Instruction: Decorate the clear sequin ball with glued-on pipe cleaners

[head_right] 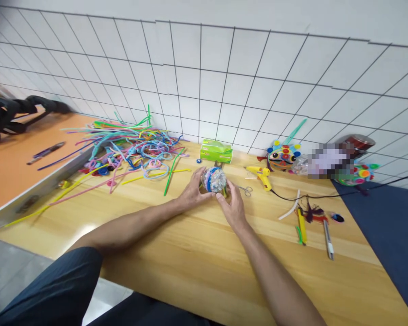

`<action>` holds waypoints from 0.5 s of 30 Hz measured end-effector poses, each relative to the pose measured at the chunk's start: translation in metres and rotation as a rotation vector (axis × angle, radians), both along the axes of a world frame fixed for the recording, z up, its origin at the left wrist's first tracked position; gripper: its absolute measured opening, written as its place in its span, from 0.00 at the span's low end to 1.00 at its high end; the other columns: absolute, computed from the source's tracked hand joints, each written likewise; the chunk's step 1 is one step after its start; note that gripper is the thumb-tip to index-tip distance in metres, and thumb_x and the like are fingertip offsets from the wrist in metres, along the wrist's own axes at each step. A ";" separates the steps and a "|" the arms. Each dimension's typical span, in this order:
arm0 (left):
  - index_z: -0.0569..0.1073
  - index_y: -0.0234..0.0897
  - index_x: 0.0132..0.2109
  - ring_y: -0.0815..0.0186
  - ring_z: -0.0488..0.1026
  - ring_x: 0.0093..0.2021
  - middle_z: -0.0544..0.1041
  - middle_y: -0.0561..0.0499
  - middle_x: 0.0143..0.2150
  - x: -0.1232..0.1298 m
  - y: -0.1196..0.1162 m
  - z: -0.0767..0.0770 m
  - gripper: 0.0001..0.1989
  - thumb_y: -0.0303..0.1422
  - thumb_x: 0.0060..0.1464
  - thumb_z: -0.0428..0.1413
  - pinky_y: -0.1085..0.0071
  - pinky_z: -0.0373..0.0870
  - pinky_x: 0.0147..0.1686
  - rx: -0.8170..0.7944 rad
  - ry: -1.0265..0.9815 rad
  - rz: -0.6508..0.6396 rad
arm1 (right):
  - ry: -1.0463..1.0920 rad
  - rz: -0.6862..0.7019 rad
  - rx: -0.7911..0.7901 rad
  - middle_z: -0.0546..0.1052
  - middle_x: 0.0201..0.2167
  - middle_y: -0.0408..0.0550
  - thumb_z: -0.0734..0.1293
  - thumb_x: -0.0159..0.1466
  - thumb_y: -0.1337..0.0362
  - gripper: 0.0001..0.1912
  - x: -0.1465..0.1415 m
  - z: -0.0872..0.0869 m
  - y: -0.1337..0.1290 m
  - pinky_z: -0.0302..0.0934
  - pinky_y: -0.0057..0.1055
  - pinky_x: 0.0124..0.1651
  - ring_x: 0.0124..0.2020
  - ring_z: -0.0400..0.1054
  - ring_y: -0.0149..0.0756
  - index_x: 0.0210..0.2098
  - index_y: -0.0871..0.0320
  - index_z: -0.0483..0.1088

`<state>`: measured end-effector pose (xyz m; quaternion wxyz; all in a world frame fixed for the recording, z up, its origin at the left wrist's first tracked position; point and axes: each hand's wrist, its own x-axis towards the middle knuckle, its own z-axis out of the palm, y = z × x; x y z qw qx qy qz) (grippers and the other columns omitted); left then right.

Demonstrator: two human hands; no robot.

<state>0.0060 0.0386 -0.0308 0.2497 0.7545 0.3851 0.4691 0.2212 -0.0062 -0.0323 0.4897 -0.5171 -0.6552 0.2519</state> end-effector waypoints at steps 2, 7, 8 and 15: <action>0.54 0.39 0.77 0.39 0.59 0.79 0.63 0.29 0.75 -0.003 -0.001 -0.001 0.50 0.44 0.58 0.71 0.36 0.59 0.78 0.019 0.016 -0.019 | -0.013 -0.008 0.022 0.77 0.64 0.62 0.71 0.69 0.44 0.36 0.000 -0.001 0.000 0.69 0.61 0.67 0.64 0.74 0.55 0.70 0.54 0.67; 0.53 0.42 0.78 0.42 0.61 0.78 0.64 0.32 0.75 -0.005 -0.002 -0.003 0.47 0.41 0.61 0.69 0.38 0.63 0.77 0.064 0.039 -0.053 | 0.004 -0.011 -0.019 0.77 0.63 0.61 0.71 0.69 0.45 0.35 0.000 0.000 -0.001 0.69 0.61 0.66 0.63 0.74 0.55 0.70 0.54 0.67; 0.52 0.43 0.78 0.42 0.60 0.79 0.63 0.32 0.75 -0.004 -0.003 -0.003 0.48 0.42 0.61 0.69 0.38 0.63 0.77 0.067 0.037 -0.046 | 0.013 -0.011 -0.031 0.77 0.64 0.61 0.71 0.69 0.45 0.35 0.000 0.000 -0.001 0.69 0.61 0.67 0.63 0.74 0.55 0.70 0.54 0.67; 0.54 0.44 0.79 0.44 0.60 0.79 0.63 0.34 0.76 -0.004 -0.003 -0.004 0.46 0.42 0.62 0.67 0.41 0.62 0.78 0.034 0.049 -0.059 | 0.070 -0.020 -0.113 0.79 0.63 0.62 0.72 0.67 0.43 0.38 0.001 0.003 -0.001 0.69 0.62 0.67 0.61 0.76 0.56 0.70 0.55 0.68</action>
